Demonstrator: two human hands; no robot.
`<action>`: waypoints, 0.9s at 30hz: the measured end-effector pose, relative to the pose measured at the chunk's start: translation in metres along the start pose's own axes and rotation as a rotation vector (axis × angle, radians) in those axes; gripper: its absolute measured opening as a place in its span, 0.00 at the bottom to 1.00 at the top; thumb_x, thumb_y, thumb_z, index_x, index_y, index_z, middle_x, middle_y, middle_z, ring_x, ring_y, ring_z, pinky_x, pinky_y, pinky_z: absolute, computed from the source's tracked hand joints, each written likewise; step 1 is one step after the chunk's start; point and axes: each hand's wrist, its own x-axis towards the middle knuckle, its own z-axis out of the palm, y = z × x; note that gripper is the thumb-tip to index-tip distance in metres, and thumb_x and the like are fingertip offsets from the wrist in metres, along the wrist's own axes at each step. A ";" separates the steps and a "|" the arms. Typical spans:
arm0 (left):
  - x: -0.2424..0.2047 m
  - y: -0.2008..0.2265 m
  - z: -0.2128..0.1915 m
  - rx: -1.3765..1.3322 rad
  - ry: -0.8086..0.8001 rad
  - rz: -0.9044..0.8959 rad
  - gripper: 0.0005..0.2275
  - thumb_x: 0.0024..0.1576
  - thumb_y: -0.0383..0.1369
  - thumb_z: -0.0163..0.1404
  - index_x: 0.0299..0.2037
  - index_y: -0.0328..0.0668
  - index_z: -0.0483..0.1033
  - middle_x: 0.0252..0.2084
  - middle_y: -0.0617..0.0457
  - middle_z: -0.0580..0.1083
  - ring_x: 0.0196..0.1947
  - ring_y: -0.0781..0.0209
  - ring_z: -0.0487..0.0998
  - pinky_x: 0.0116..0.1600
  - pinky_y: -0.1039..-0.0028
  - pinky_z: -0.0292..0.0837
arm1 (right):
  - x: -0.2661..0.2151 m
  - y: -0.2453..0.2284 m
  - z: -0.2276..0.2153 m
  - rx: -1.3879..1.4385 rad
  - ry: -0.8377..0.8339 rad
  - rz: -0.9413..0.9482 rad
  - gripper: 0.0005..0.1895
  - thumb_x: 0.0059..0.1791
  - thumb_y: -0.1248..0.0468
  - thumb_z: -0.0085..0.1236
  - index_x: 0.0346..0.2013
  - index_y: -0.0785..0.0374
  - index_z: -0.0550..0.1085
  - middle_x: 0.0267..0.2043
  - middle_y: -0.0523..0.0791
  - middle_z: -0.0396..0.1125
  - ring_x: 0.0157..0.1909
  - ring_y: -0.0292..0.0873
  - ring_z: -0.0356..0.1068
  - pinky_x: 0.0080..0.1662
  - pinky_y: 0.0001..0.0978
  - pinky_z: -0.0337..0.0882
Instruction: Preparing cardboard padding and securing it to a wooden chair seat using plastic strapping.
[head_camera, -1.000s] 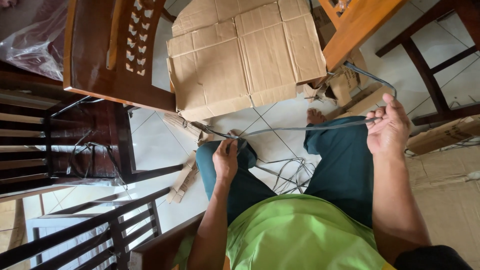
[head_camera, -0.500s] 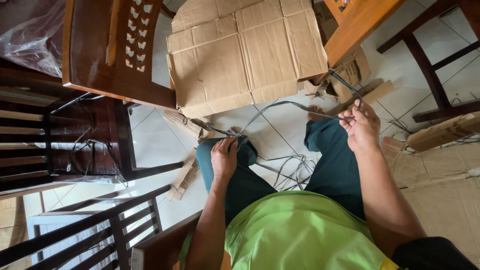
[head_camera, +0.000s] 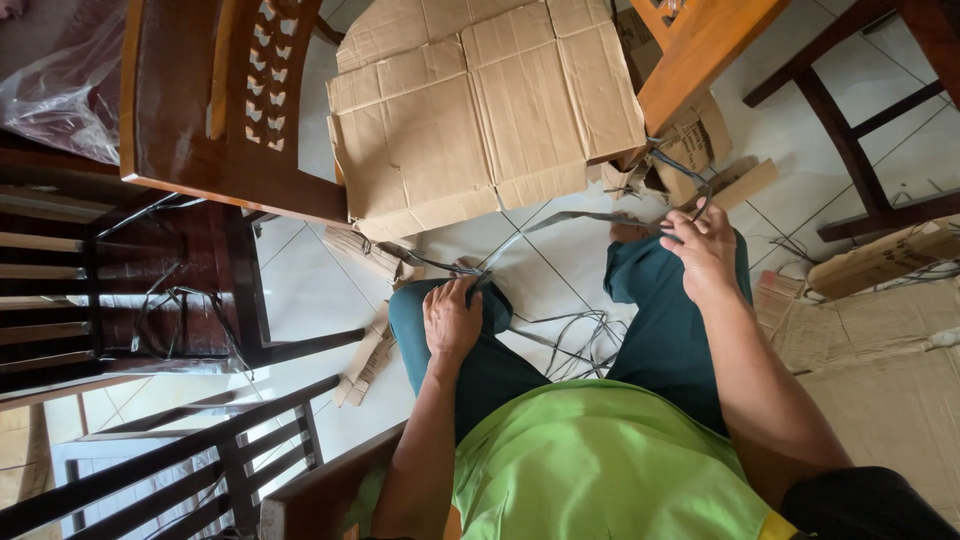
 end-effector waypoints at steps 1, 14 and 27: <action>-0.001 0.005 -0.007 0.001 -0.022 0.004 0.13 0.58 0.39 0.55 0.53 0.58 0.75 0.48 0.56 0.78 0.58 0.55 0.76 0.70 0.58 0.61 | 0.003 0.007 -0.003 0.029 -0.027 -0.049 0.19 0.57 0.66 0.55 0.62 0.48 0.65 0.53 0.48 0.70 0.55 0.44 0.75 0.52 0.35 0.81; 0.002 -0.003 0.009 0.000 -0.056 -0.045 0.19 0.58 0.42 0.55 0.60 0.58 0.72 0.59 0.55 0.73 0.64 0.52 0.72 0.69 0.57 0.60 | 0.010 0.019 0.000 -0.189 0.067 -0.132 0.31 0.58 0.69 0.54 0.73 0.59 0.53 0.61 0.68 0.63 0.60 0.57 0.73 0.59 0.45 0.76; 0.012 -0.026 -0.017 -0.175 0.222 -0.448 0.19 0.54 0.38 0.51 0.56 0.46 0.76 0.62 0.52 0.71 0.66 0.49 0.65 0.72 0.54 0.50 | 0.073 -0.203 0.010 -0.195 0.191 -0.482 0.31 0.43 0.54 0.44 0.61 0.53 0.64 0.58 0.45 0.49 0.58 0.45 0.46 0.64 0.52 0.59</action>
